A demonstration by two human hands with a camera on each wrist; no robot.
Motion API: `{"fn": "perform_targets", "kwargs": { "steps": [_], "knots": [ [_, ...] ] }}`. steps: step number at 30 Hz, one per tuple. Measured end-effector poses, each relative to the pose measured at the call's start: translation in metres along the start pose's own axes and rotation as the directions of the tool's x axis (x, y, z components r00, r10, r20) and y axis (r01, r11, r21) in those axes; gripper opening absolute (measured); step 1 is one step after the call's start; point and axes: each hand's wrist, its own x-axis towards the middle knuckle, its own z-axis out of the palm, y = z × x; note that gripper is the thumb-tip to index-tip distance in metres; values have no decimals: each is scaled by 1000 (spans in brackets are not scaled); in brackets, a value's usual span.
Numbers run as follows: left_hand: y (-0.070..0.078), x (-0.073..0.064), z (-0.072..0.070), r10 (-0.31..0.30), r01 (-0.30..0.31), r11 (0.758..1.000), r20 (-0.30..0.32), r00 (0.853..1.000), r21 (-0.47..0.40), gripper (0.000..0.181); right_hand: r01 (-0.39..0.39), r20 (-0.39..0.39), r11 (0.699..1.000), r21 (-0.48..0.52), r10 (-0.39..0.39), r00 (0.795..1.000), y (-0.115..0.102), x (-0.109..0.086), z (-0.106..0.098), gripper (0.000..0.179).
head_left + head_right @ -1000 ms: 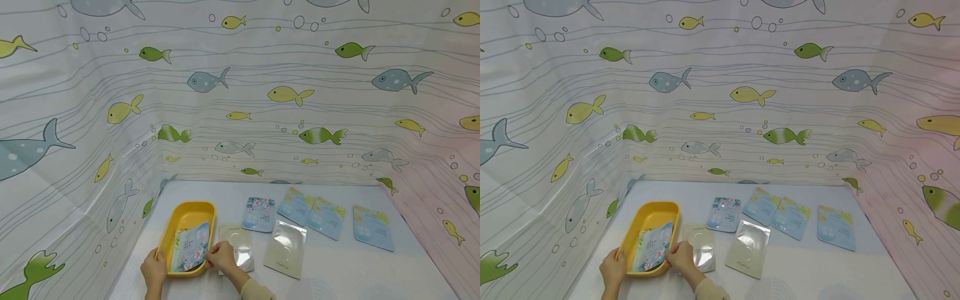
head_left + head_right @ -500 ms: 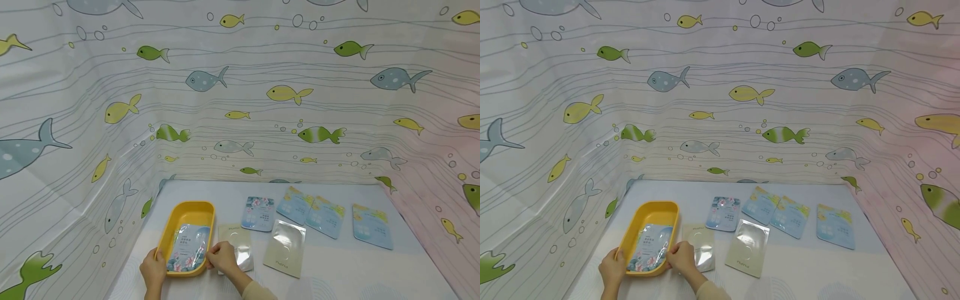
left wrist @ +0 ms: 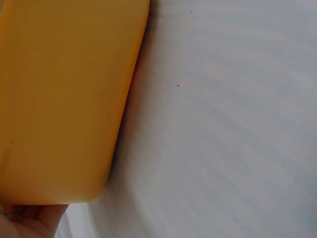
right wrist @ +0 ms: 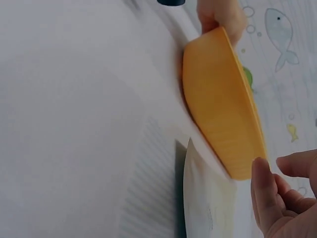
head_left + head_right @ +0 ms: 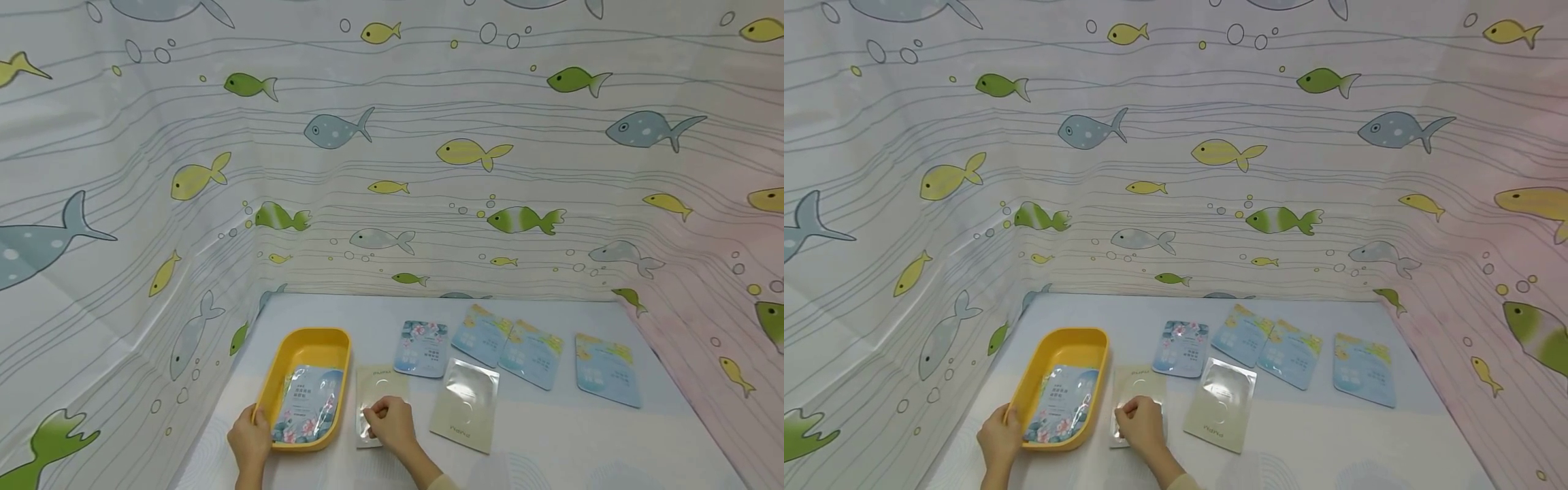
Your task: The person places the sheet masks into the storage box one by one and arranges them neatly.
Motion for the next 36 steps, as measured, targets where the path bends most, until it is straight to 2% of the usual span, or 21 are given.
{"fn": "perform_targets", "kwargs": {
  "steps": [5, 9, 12, 15, 22, 25, 31, 36],
  "knots": [
    [-1, 1, 1, -9, 9, 1000, 2, 1000, -1, 23, 15, -62, 998, -57, -18, 998, 13, -5, -14, 10],
    [-1, 2, 2, -7, 7, 1000, -1, 1000, -3, 23, 67, -133, 980, -186, -93, 987, 23, -10, -24, 11],
    [-2, 2, 2, -22, 22, 1000, 12, 1000, 1, 23, 73, -169, 964, -255, -119, 978, 30, -13, -32, 12],
    [-2, 2, 2, -42, 42, 999, 36, 998, 13, 24, 47, -187, 960, -278, -102, 977, 35, -16, -39, 11],
    [-6, 3, 3, 3, -4, 1000, 29, 1000, 12, 24, -22, -230, 945, -325, -56, 972, 45, -20, -56, 12],
    [-5, 2, 2, 2, -3, 1000, 31, 1000, 13, 23, -56, -255, 938, -343, -36, 966, 48, -21, -63, 12],
    [-3, 2, 1, -10, 9, 1000, 36, 999, 17, 23, -99, -316, 917, -386, -31, 948, 55, -21, -77, 12],
    [-5, 2, 3, 2, -2, 1000, 17, 1000, 15, 23, -141, -366, 904, -404, -19, 930, 60, -22, -88, 12]
  ]
}}
